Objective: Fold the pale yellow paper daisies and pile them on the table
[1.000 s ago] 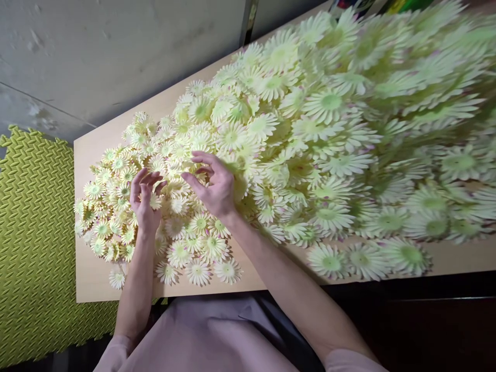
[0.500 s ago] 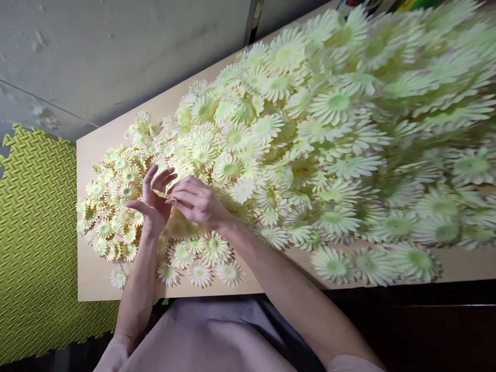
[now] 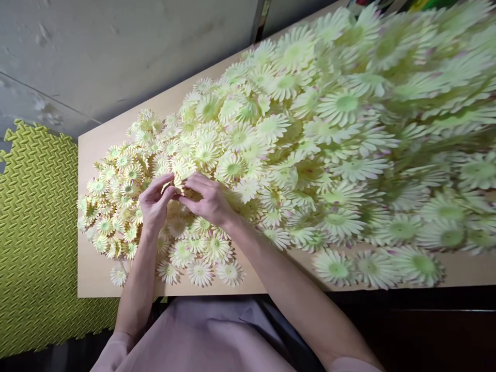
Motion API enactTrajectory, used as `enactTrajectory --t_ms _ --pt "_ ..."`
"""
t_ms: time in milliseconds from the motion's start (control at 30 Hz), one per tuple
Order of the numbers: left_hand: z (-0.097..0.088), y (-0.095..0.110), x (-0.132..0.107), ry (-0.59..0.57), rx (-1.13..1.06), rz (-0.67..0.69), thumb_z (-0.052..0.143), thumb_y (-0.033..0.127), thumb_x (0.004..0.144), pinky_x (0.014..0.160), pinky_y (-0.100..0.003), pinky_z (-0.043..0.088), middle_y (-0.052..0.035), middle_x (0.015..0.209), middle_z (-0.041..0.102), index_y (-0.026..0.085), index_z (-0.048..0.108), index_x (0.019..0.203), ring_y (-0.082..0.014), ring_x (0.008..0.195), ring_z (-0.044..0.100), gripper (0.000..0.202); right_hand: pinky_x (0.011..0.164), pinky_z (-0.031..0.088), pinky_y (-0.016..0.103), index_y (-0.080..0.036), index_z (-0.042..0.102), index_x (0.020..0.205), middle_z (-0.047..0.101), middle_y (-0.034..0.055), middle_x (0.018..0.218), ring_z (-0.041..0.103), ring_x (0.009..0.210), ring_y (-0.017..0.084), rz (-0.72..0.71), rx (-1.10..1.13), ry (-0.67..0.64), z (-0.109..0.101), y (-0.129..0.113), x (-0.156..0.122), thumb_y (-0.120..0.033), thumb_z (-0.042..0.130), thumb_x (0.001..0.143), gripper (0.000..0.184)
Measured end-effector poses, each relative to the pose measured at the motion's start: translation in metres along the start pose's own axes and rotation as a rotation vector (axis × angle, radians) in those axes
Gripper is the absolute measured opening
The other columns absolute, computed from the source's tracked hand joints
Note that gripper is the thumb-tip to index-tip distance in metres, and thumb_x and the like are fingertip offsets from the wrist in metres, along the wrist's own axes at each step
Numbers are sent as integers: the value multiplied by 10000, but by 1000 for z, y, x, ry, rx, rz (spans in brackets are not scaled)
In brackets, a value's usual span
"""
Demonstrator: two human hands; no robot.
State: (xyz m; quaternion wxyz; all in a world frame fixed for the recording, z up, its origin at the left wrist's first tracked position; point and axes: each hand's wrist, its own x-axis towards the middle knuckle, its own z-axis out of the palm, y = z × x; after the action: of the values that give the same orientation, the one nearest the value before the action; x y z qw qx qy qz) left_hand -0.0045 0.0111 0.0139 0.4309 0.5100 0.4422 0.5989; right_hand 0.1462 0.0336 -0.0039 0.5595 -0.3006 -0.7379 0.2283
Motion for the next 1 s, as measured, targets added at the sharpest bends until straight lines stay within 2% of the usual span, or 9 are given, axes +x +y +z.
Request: enactTrajectory --t_ms 100,300,400,467,600,767,867,1000 --pt "-1 -1 0 32 16 -19 748 262 814 817 -284 576 -50 1015 761 277 790 953 -146 957 700 145 666 566 353 -210 614 819 676 44 832 650 802 207 16 2 -24 -1 -1 0 -252 782 784 176" --pt "-1 1 0 -43 64 -7 824 251 726 1029 -417 519 -63 1096 757 277 781 999 -205 1097 676 278 635 545 332 -213 604 820 643 27 790 617 746 189 23 -6 -52 -1 1 -1 -205 766 782 167" --pt "0 0 1 -13 138 48 831 227 715 1031 -415 512 -60 1068 759 281 778 1007 -201 1097 664 302 635 545 330 -210 592 802 625 22 774 604 751 190 20 -19 -67 -1 2 -2 -153 754 763 176" --pt "-1 0 0 2 126 33 821 221 727 1001 -389 533 -56 1071 761 287 771 1032 -187 1069 678 316 633 551 325 -205 603 823 629 24 786 610 762 189 37 -6 -76 -2 3 -2 -112 731 749 175" --pt "0 -2 -2 0 41 -72 800 253 755 932 -365 586 -54 1099 768 283 768 1041 -178 998 719 289 642 574 320 -200 656 913 687 28 853 649 758 177 171 113 -33 -4 1 -2 -80 689 730 221" --pt "-1 -2 -3 8 31 -116 781 297 777 888 -374 614 -43 1091 775 290 776 1017 -189 966 738 240 714 611 309 -200 699 894 733 26 857 701 780 161 424 448 74 -8 -4 2 -150 693 785 120" --pt "-2 -3 -3 -2 8 -106 788 275 769 949 -414 599 -33 1102 772 312 778 1006 -206 1012 734 240 745 622 298 -205 705 893 743 22 864 720 802 156 493 600 87 -10 -5 5 -202 743 781 119" --pt "-3 -2 -3 -24 19 -67 797 250 754 1064 -487 534 -27 1110 768 316 782 977 -230 1101 708 233 758 636 302 -206 701 890 749 19 860 725 809 155 557 678 91 -11 -5 6 -261 798 751 178"
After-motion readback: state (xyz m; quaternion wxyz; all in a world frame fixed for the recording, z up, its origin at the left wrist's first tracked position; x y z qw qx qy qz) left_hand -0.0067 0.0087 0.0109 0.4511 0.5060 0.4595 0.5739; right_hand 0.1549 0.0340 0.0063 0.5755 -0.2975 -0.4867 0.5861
